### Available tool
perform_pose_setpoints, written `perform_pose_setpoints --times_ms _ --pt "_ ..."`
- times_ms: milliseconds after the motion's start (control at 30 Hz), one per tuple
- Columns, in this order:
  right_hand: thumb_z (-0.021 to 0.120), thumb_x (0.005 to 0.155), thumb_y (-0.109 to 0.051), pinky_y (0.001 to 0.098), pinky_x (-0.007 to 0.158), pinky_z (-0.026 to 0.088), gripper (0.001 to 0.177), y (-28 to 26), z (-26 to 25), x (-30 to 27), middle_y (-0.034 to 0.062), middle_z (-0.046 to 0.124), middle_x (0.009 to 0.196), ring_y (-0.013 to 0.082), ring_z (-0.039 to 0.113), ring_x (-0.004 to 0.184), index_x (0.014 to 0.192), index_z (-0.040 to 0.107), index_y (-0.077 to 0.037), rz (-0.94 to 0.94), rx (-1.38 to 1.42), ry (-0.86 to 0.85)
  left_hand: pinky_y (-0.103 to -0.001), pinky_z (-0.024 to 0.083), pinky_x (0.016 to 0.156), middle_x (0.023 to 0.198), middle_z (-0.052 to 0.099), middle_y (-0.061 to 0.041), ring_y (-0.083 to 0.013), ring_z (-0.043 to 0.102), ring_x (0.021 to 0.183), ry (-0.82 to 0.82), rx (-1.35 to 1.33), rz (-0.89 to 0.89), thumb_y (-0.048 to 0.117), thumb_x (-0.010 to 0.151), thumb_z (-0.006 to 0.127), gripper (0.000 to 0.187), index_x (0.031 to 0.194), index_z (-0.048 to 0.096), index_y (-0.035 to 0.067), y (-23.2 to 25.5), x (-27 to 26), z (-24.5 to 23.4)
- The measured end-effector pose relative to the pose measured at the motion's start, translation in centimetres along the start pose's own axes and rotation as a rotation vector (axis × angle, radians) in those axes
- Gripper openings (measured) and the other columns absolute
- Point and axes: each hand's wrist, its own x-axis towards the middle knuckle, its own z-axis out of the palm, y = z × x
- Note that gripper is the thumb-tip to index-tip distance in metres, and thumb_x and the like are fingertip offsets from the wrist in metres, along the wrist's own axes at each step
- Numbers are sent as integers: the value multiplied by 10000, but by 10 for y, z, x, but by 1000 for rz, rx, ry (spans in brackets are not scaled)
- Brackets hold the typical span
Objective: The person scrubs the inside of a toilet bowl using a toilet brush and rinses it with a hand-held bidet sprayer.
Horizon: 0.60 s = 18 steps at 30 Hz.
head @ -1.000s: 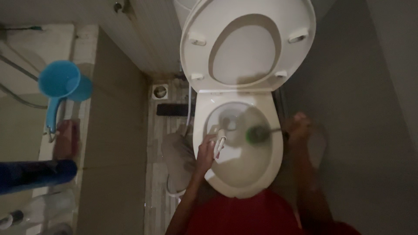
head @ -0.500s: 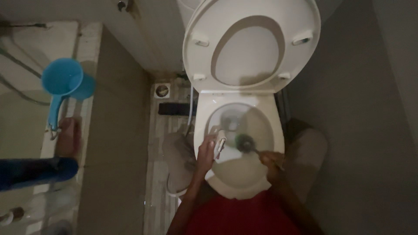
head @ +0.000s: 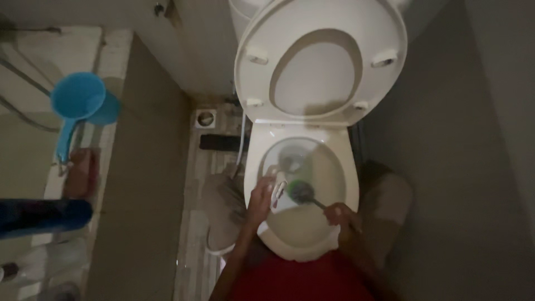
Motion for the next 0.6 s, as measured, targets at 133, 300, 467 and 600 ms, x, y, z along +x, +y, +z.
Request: perform_pose_setpoints --times_ms 133,300,467,600 --pt "378 1130 -215 337 796 494 336 -46 -19 -32 91 611 911 199 558 828 947 596 -38 148 87 -43 -292 488 550 798 698 -70 -118 589 598 -59 117 -132 209 1007 596 370 1332 549 39 4 0 0" --pt "375 1117 -229 349 850 477 271 -65 -64 -68 88 593 995 204 547 906 1029 572 -65 317 46 -73 -298 468 537 744 679 -76 -116 575 594 -89 241 -232 237 934 729 453 1314 563 54 21 4 8" --pt "372 1104 -242 360 904 460 232 -60 -80 -90 86 575 1080 209 536 985 1110 547 -91 431 0 -87 -297 469 550 746 693 -68 -112 578 607 -51 443 -140 261 893 768 482 1297 590 68 32 6 14" --pt "369 1093 -253 370 947 447 227 -51 -85 -100 84 561 1147 213 528 1047 1175 528 -113 483 -25 -97 -299 462 552 714 682 -75 -112 581 606 -72 376 -189 300 901 733 500 1324 580 80 40 5 15"
